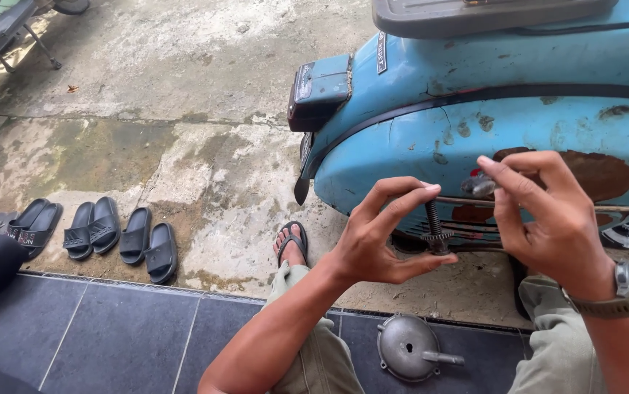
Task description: Assembling a small gear mechanism, likely a speedometer drive, by fitting a spring and gear onto a shaft.
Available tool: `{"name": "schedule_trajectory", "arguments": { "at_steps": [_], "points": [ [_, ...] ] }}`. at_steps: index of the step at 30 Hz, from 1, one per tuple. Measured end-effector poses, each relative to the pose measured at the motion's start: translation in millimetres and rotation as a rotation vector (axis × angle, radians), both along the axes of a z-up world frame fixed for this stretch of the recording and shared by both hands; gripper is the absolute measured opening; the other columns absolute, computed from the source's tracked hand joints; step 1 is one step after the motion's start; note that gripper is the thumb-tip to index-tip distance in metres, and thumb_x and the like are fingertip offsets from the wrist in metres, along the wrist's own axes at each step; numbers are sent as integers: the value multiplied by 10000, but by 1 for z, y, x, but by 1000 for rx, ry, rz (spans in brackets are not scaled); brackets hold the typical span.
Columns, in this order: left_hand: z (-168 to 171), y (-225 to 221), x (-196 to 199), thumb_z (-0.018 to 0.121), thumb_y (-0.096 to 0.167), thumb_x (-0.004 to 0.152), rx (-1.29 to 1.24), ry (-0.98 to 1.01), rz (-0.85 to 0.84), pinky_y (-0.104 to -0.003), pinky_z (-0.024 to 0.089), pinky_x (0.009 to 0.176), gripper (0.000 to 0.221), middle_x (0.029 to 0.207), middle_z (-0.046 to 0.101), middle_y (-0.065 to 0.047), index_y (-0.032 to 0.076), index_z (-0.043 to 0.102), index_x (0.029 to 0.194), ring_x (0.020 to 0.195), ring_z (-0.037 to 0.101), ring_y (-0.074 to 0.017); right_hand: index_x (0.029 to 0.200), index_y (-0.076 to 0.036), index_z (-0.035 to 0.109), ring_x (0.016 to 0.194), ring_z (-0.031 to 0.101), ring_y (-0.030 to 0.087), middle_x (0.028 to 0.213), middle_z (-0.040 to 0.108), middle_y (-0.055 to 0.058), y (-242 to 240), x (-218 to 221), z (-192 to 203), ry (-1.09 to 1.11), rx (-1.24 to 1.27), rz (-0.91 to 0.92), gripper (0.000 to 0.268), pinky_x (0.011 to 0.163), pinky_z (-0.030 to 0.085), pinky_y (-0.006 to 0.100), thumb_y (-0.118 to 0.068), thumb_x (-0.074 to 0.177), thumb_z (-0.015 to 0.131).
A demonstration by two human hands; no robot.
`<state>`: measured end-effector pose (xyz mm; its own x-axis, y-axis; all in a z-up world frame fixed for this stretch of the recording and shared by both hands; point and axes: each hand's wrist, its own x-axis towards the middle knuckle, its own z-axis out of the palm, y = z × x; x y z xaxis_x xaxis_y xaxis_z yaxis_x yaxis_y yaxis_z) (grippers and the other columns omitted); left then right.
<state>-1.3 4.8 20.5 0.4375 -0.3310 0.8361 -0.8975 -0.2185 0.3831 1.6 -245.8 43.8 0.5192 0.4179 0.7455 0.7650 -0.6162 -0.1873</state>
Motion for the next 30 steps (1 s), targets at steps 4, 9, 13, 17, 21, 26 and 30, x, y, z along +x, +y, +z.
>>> {"name": "schedule_trajectory", "arguments": {
  "at_steps": [4, 9, 13, 17, 21, 26, 30],
  "points": [
    [-4, 0, 1, 826, 447, 917, -3, -6, 22, -421, 570, 1137, 701, 1378, 583, -125, 168, 493, 1466, 1260, 661, -290, 1349, 61, 660, 1111, 634, 364, 1244, 498, 234, 11, -7, 6, -5, 21, 66, 333, 968, 621, 424, 105, 1031, 569],
    [-3, -2, 1, 833, 503, 876, -48, -32, 59, -401, 552, 1133, 766, 1421, 618, -98, 171, 463, 1459, 1317, 666, -267, 1383, 46, 668, 1107, 649, 370, 1244, 539, 242, 4, 4, 2, -34, -11, 2, 379, 942, 611, 440, 171, 1036, 580],
    [-6, -1, 1, 809, 526, 892, 14, -52, 20, -439, 557, 1115, 787, 1430, 613, -119, 148, 448, 1481, 1306, 680, -308, 1324, 72, 664, 1067, 682, 378, 1228, 583, 255, 12, -9, 6, -100, 20, 88, 315, 957, 625, 478, 125, 1019, 607],
    [-9, -4, 2, 828, 558, 835, -20, -32, 30, -415, 580, 1025, 856, 1342, 606, -143, 166, 426, 1481, 1207, 668, -290, 1290, 55, 691, 977, 666, 330, 1161, 625, 238, 0, 6, 0, -127, -5, 64, 294, 857, 605, 443, 91, 1005, 631],
    [-12, -2, 4, 789, 597, 821, -76, 17, 54, -346, 605, 963, 832, 1271, 618, -143, 152, 454, 1439, 1137, 672, -243, 1317, 109, 673, 976, 636, 359, 1135, 632, 265, -3, 5, 0, -104, 65, 15, 298, 854, 579, 430, 142, 1023, 634],
    [-7, -6, 4, 891, 423, 822, -79, -2, 35, -402, 586, 1083, 853, 1336, 577, -139, 141, 402, 1461, 1247, 628, -282, 1219, 24, 627, 967, 684, 333, 1154, 678, 242, 5, 2, -5, -134, 13, 115, 233, 836, 578, 439, 17, 988, 662],
    [-2, -6, 0, 857, 323, 907, -43, 0, 21, -412, 585, 1102, 708, 1380, 549, -144, 151, 427, 1443, 1271, 621, -284, 1140, -36, 635, 966, 661, 329, 1157, 687, 186, -4, 12, -5, -70, -6, 21, 120, 850, 517, 460, -11, 1027, 601]
  ]
}}
